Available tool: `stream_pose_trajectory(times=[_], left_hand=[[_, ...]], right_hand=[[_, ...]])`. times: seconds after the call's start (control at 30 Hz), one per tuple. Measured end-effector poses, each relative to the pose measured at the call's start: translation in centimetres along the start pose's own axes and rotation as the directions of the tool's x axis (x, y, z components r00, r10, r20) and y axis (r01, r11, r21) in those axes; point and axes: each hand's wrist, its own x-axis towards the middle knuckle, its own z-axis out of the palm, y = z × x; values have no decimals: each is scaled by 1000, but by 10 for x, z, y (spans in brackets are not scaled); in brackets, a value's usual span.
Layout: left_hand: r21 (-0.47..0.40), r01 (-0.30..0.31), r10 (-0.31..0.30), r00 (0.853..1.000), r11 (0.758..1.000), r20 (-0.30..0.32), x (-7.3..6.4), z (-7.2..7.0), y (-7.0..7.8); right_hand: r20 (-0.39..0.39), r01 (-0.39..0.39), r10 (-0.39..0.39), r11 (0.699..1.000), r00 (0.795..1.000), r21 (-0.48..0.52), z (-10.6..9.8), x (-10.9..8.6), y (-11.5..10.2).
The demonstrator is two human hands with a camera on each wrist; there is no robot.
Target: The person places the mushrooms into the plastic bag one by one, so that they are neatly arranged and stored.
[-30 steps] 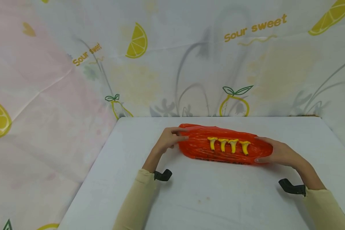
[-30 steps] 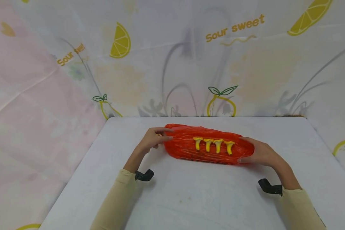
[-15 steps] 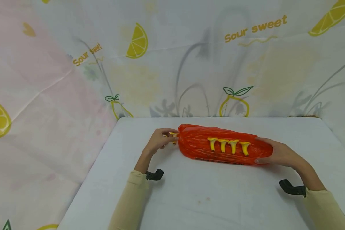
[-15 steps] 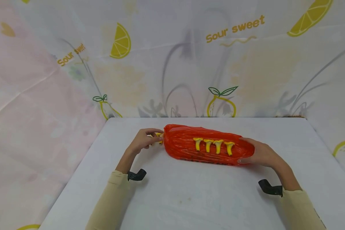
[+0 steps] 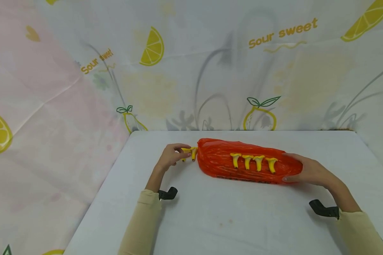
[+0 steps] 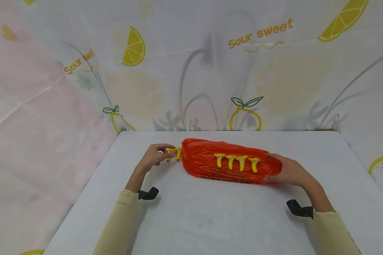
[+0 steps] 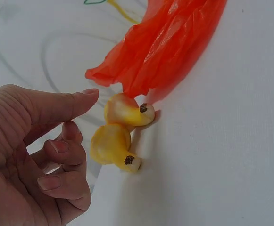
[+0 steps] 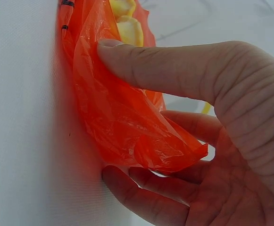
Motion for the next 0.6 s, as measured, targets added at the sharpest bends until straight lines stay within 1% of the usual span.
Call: stream_pose_trajectory(times=[0.17,0.27,0.43,0.6], left_hand=[[26,2,-1,1000,1000,-29,5,-3,-6],[45,15,-13,999,999,-42,8,-4,-7],[90,22,-17,999,996,-49,10,-3,-7],[113,17,-11,998,993,-58,12,-2,-9]], right_hand=[[-1,2,-2,1000,1000,-2,0,0,0],[-1,2,-2,1000,1000,-2,1,0,0],[-2,3,-3,1000,1000,-2,1,1,1],[0,-4,4,1000,1000,-9,1,1,1]])
